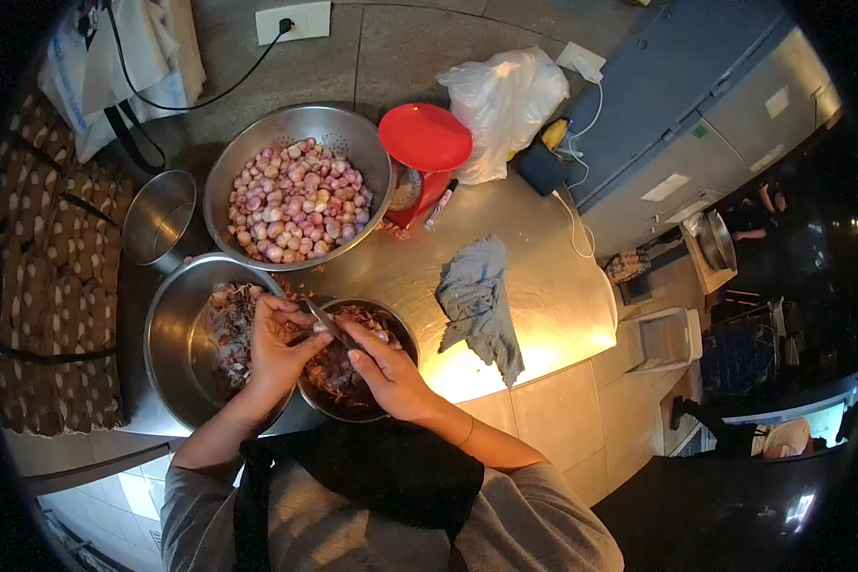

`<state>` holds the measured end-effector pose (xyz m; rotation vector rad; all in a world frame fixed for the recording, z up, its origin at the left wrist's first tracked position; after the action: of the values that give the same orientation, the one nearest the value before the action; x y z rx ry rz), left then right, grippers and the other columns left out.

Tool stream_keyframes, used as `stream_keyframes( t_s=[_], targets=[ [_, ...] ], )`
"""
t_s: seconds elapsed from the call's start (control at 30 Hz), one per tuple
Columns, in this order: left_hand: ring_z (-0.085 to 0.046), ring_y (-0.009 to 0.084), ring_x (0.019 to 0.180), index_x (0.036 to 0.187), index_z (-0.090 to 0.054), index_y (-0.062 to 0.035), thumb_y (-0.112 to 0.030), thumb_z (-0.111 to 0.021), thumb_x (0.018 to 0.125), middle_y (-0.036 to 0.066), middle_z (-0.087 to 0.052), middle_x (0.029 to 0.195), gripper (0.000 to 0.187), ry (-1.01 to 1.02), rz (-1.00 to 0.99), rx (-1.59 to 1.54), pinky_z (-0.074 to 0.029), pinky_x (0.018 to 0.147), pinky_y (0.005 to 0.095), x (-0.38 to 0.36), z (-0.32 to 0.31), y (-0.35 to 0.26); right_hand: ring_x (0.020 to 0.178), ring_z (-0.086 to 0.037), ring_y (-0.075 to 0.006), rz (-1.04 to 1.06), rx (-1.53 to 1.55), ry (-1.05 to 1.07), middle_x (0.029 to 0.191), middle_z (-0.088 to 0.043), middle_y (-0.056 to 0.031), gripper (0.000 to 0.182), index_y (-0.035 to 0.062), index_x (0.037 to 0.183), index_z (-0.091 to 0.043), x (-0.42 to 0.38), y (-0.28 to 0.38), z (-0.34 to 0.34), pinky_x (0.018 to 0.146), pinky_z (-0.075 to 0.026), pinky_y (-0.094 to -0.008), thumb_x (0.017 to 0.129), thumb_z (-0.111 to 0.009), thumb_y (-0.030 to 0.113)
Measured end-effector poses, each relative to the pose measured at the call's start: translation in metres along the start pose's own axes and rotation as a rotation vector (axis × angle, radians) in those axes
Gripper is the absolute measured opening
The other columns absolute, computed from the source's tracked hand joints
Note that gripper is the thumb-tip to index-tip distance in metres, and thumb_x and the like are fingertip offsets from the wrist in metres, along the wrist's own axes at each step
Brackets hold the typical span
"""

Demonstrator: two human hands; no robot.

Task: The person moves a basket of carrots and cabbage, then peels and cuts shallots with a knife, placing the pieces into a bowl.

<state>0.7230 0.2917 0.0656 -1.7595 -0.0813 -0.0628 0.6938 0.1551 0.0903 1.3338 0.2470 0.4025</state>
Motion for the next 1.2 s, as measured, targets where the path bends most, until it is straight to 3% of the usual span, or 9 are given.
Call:
stream_keyframes(
  t_s=[0.2, 0.3, 0.43, 0.53, 0.63, 0.83, 0.97, 1.13, 1.2],
  targets=[
    [-0.053, 0.0129, 0.085, 0.098, -0.033, -0.0064, 0.008, -0.069, 0.067, 0.005, -0.048, 0.088, 0.049, 0.019, 0.026, 0.002, -0.045, 0.079, 0.0263, -0.002, -0.005, -0.006, 0.118, -0.043, -0.0257, 0.028, -0.173, -0.025, 0.125, -0.047, -0.0146, 0.039, 0.0033, 0.129, -0.037, -0.002, 0.002, 0.0, 0.098, -0.029, -0.0299, 0.092, -0.041, 0.016],
    [-0.055, 0.0138, 0.086, 0.098, -0.033, -0.0058, 0.009, -0.068, 0.067, 0.007, -0.05, 0.087, 0.048, 0.034, -0.043, -0.015, -0.046, 0.079, 0.0265, 0.0, -0.005, -0.005, 0.117, -0.044, -0.0253, 0.075, -0.136, -0.065, 0.124, -0.048, -0.0145, 0.038, 0.0037, 0.127, -0.039, -0.001, 0.007, 0.004, 0.098, -0.03, -0.0307, 0.092, -0.042, 0.017],
    [-0.056, 0.0174, 0.094, 0.097, -0.033, -0.0048, 0.008, -0.067, 0.069, 0.01, -0.053, 0.088, 0.046, 0.062, 0.041, -0.049, -0.046, 0.081, 0.0274, -0.001, -0.008, -0.005, 0.116, -0.045, -0.0239, -0.002, -0.057, -0.102, 0.123, -0.049, -0.0156, 0.036, 0.0032, 0.125, -0.043, -0.003, -0.009, 0.008, 0.098, -0.03, -0.0313, 0.091, -0.044, 0.017],
    [-0.057, 0.0181, 0.093, 0.097, -0.035, -0.0076, 0.009, -0.068, 0.067, 0.01, -0.055, 0.09, 0.048, 0.115, 0.074, -0.217, -0.046, 0.082, 0.0286, 0.001, -0.013, -0.005, 0.117, -0.042, -0.0214, -0.004, -0.039, -0.149, 0.126, -0.046, -0.0127, 0.038, 0.0012, 0.126, -0.041, 0.001, -0.002, 0.014, 0.099, -0.029, -0.0301, 0.092, -0.042, 0.019],
    [-0.057, 0.0198, 0.096, 0.098, -0.035, -0.0078, 0.009, -0.065, 0.07, 0.01, -0.057, 0.092, 0.043, 0.141, 0.155, -0.345, -0.046, 0.086, 0.032, -0.001, -0.016, -0.002, 0.119, -0.039, -0.0199, -0.171, 0.18, -0.165, 0.128, -0.043, -0.0139, 0.04, -0.0002, 0.128, -0.038, 0.0, -0.036, 0.022, 0.099, -0.027, -0.0281, 0.093, -0.041, 0.019],
    [-0.053, 0.0197, 0.101, 0.099, -0.037, -0.0082, 0.009, -0.061, 0.074, 0.011, -0.053, 0.101, 0.039, 0.141, 0.228, -0.461, -0.045, 0.089, 0.033, 0.0, -0.017, 0.002, 0.123, -0.034, -0.0198, -0.124, 0.196, -0.092, 0.134, -0.036, -0.0138, 0.044, -0.0005, 0.132, -0.031, -0.001, -0.013, 0.014, 0.101, -0.024, -0.0279, 0.093, -0.041, 0.018],
    [-0.052, 0.0173, 0.1, 0.098, -0.038, -0.0088, 0.01, -0.06, 0.073, 0.007, -0.052, 0.1, 0.038, 0.123, 0.203, -0.441, -0.044, 0.089, 0.0315, 0.0, -0.014, 0.008, 0.125, -0.033, -0.0221, -0.111, 0.089, 0.008, 0.135, -0.035, -0.0157, 0.046, -0.0009, 0.133, -0.028, -0.007, -0.003, -0.005, 0.101, -0.023, -0.0291, 0.092, -0.041, 0.018],
    [-0.051, 0.0136, 0.094, 0.097, -0.038, -0.0094, 0.011, -0.061, 0.071, 0.003, -0.048, 0.095, 0.04, 0.12, 0.163, -0.429, -0.044, 0.085, 0.0286, -0.002, -0.011, 0.005, 0.114, -0.047, -0.0272, 0.114, -0.301, -0.046, 0.126, -0.045, -0.0189, 0.043, 0.0005, 0.131, -0.033, -0.002, 0.024, -0.006, 0.095, -0.034, -0.0304, 0.092, -0.042, 0.017],
    [-0.05, 0.0126, 0.093, 0.097, -0.038, -0.0094, 0.011, -0.061, 0.071, 0.003, -0.047, 0.095, 0.041, 0.121, 0.15, -0.44, -0.044, 0.083, 0.0279, -0.002, -0.013, 0.003, 0.111, -0.05, -0.028, 0.099, -0.286, -0.071, 0.123, -0.048, -0.0187, 0.041, 0.0005, 0.128, -0.036, -0.002, 0.023, -0.004, 0.093, -0.036, -0.0304, 0.091, -0.042, 0.016]
  ],
)
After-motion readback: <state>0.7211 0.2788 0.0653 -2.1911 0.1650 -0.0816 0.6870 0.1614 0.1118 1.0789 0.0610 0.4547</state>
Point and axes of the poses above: each hand's wrist, its own x-axis towards the middle knuckle, its own z-axis out of the back of the hand, y = z × x, the point moved 10 cm from there along x, towards the middle knuckle
